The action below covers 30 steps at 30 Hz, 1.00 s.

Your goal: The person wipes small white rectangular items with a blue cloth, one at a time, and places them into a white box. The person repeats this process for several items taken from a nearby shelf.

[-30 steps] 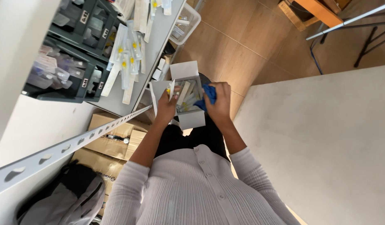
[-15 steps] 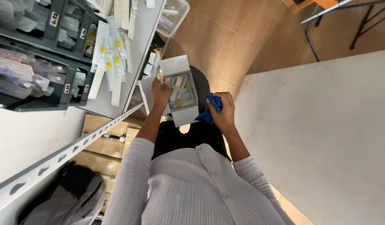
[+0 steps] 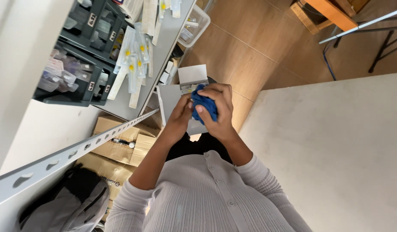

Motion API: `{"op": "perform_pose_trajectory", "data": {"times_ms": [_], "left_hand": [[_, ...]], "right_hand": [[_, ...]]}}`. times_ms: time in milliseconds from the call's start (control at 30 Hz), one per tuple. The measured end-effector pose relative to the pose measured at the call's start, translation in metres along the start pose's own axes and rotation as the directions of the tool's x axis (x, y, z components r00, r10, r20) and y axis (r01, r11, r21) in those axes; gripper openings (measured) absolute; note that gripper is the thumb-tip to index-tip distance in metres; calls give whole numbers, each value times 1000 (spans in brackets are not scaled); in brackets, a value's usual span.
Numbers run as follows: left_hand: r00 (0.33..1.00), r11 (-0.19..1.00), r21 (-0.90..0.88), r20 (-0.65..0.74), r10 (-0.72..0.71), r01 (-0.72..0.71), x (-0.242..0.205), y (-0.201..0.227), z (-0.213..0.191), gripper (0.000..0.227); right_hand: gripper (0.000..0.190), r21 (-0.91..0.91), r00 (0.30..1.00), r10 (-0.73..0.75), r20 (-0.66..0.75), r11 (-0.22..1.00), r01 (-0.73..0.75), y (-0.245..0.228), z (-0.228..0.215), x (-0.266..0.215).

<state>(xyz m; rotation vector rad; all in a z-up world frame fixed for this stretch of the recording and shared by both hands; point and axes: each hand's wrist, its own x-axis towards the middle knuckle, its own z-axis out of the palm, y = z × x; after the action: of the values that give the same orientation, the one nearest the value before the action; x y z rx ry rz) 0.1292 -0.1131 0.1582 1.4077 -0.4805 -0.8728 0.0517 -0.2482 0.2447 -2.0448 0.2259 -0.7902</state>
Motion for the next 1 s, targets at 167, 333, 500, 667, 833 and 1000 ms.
{"op": "perform_pose_trajectory", "data": {"times_ms": [167,333,500,667,833,1000], "left_hand": [[990,951,-280,-88,113,-133,-4,-15,-8,20],[980,754,-640,-198,21,-146,-9,67,10,32],[983,754,-639,-15,186,-152,-28,65,25,67],[988,759,-639,-7,152,-121,-31,72,15,78],[943,780,-550,-46,330,-300,-15,92,-17,87],[963,766,-584,-146,225,-268,-5,85,-25,51]], "right_hand": [[25,69,1000,-25,13,997,24,-19,28,-27],[21,97,998,-39,44,995,35,-23,41,-25],[15,-6,979,-33,-200,999,32,-19,32,14],[16,-19,969,-52,-243,999,48,-37,42,-2],[21,79,986,-163,-41,983,166,-45,52,-44],[49,186,952,-237,196,962,201,-43,38,-31]]}}
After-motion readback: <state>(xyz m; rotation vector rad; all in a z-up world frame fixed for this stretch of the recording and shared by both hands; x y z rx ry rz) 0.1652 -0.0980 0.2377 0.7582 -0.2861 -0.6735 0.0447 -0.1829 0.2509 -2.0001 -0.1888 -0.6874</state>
